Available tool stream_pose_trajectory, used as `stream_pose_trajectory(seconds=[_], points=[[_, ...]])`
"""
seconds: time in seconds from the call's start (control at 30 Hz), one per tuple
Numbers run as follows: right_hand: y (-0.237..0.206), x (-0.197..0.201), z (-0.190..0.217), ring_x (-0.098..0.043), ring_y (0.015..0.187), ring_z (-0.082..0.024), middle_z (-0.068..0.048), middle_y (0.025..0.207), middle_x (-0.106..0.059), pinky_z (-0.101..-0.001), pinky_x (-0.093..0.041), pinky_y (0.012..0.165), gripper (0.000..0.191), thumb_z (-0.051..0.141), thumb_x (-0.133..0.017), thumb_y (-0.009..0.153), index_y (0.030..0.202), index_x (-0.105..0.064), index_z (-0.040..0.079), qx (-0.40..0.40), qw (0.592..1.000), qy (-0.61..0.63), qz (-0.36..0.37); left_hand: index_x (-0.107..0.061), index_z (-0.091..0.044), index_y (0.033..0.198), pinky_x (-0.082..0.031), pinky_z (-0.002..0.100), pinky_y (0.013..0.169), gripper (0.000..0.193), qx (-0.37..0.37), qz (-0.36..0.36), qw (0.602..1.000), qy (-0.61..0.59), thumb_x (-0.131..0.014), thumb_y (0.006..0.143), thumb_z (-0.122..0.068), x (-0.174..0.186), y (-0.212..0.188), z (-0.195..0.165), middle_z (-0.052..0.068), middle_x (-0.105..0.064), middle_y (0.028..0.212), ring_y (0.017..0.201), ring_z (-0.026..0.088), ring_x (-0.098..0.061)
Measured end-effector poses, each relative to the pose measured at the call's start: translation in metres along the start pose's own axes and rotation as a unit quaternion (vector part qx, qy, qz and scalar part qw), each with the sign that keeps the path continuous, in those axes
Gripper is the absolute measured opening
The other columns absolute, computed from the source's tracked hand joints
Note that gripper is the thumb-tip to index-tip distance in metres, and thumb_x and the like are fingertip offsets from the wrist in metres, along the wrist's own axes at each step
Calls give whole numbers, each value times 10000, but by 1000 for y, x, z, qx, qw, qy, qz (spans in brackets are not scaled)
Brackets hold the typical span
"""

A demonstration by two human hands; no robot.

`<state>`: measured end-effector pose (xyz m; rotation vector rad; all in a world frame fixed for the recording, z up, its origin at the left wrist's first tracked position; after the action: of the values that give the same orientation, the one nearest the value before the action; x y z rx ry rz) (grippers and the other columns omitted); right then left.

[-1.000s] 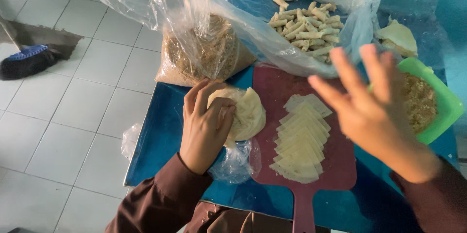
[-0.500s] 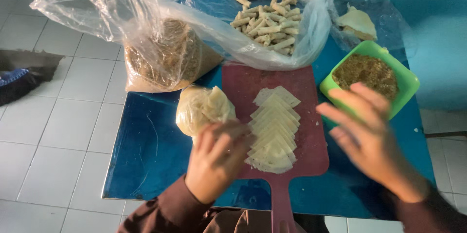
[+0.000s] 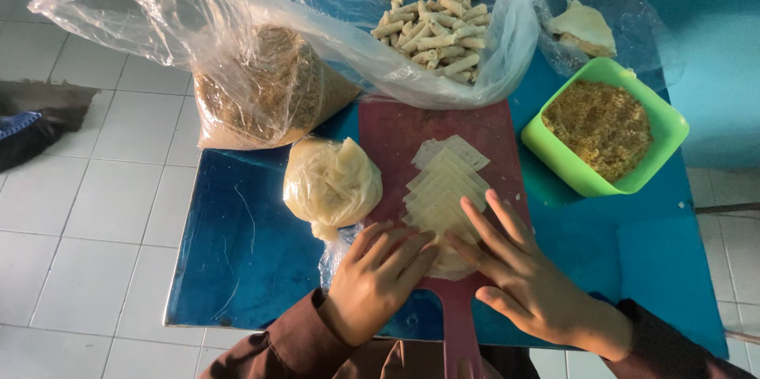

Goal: The person pinches off pieces of soft dough and folds and presses them into flat layered shapes, arranging the folded pieces in an overlapping pattern on a pink paddle board. A bowl of brown sugar and a bag of already shaped dough pieces sit on the table nearby.

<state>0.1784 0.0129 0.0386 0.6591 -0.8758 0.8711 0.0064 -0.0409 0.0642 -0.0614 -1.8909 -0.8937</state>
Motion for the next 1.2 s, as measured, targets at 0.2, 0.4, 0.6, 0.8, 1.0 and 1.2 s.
stream_pose_trajectory(seconds=[0.2, 0.4, 0.6, 0.8, 1.0, 1.2], points=[[5, -10, 4, -55, 1532, -373, -129, 1660, -193, -665, -184, 1162, 843, 703, -469, 881, 1536, -430, 173, 66, 960, -271, -5, -711, -7, 1186, -484, 455, 1083, 392, -22, 16, 1000, -8, -678, 820, -144, -3, -3, -5, 109, -691, 1216, 1186, 248, -657], [-1, 4, -4, -79, 1530, -358, -48, 1654, -231, -666, -192, 1154, 746, 712, -486, 860, 1496, -460, 323, 74, 962, -262, -11, -707, -8, 1181, -484, 452, 1100, 381, -14, 19, 1000, -15, -679, 820, -126, -3, -2, -5, 116, -696, 1226, 1205, 254, -659], [-3, 20, -11, -147, 1530, -380, -30, 1650, -275, -667, -178, 1169, 578, 611, -546, 865, 1385, -583, 362, 63, 979, -191, -19, -707, -3, 1180, -490, 448, 1099, 382, -11, 14, 1000, -22, -682, 814, -111, -2, -4, -4, 118, -697, 1225, 1196, 256, -660], [3, 36, -4, -167, 1540, -386, -23, 1649, -300, -651, -189, 1191, 468, 540, -575, 903, 1281, -695, 292, 66, 984, -162, -20, -708, -2, 1181, -493, 447, 1078, 386, -15, 9, 1000, -25, -684, 814, -118, -3, -5, -3, 121, -699, 1233, 1183, 262, -661], [-6, 89, -1, -440, 1432, -331, -39, 1442, -579, -547, -349, 1189, 276, 391, -671, 872, 1084, -750, 233, 21, 984, -146, -104, -681, -28, 1163, -482, 424, 1063, 313, 5, 1, 1000, -3, -683, 866, -129, -4, -2, -3, 93, -681, 1241, 1181, 239, -653], [-26, 163, -75, -658, 1040, -211, -37, 1123, -742, -345, -553, 905, 306, 207, -757, 915, 1214, -761, 147, -202, 916, -319, -134, -690, -31, 1202, -482, 386, 886, 417, 80, 21, 996, 39, -638, 801, -136, -3, -6, -2, 76, -639, 1151, 1003, 240, -634]])
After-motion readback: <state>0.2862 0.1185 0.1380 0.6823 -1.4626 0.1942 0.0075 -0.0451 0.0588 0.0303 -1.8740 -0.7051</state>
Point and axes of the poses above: each hand's wrist, its own y-axis towards the middle knuckle, its own x-axis out of the back of the hand, z = x × y, the point moved 7 cm from there along y, towards the middle knuckle
